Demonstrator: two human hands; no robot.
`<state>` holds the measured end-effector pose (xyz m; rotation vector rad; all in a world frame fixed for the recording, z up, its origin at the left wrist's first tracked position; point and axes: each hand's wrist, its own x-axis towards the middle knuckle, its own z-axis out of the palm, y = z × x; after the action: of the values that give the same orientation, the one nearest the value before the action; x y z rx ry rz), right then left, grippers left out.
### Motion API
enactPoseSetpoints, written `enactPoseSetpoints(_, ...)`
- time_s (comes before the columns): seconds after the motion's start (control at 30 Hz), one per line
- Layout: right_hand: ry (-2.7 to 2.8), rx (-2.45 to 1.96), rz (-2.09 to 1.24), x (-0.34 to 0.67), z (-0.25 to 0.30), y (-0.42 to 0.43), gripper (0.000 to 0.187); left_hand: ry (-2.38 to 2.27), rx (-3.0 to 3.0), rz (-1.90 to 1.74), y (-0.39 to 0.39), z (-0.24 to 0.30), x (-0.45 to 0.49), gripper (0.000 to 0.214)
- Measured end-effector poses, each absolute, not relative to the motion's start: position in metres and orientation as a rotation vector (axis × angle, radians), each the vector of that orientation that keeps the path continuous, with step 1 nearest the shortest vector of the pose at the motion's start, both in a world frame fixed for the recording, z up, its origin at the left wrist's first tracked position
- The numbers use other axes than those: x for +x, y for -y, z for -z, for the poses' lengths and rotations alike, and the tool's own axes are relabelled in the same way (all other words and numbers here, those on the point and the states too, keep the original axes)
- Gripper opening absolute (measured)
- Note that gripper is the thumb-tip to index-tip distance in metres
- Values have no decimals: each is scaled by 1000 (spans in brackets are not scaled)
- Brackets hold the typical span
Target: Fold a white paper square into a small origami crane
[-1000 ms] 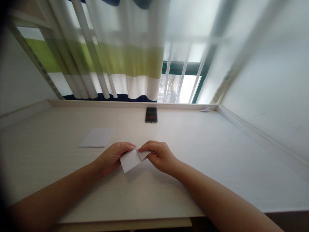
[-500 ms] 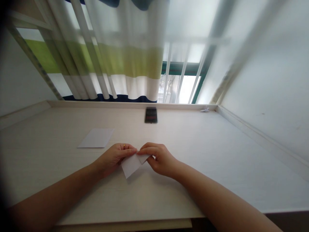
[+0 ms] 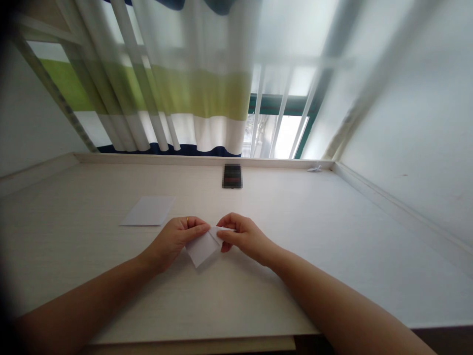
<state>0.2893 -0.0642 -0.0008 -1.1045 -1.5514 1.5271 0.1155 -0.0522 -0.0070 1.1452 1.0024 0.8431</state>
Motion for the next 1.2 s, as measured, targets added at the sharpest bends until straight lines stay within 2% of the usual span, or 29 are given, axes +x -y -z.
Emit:
enactPoseSetpoints(0.3,1527,-1161,-1582,289,-4,66,30,-1003,1178,-866,52,9,116,27)
enactPoseSetpoints(0.77,1638,-1301,-1460,288,-1,65,18,-1055,1247,-813,53,10,117,29)
enactPoseSetpoints(1.2,1644,-1366,-1350,285,-2,66,16,-986,1151,-813,55,8,117,25)
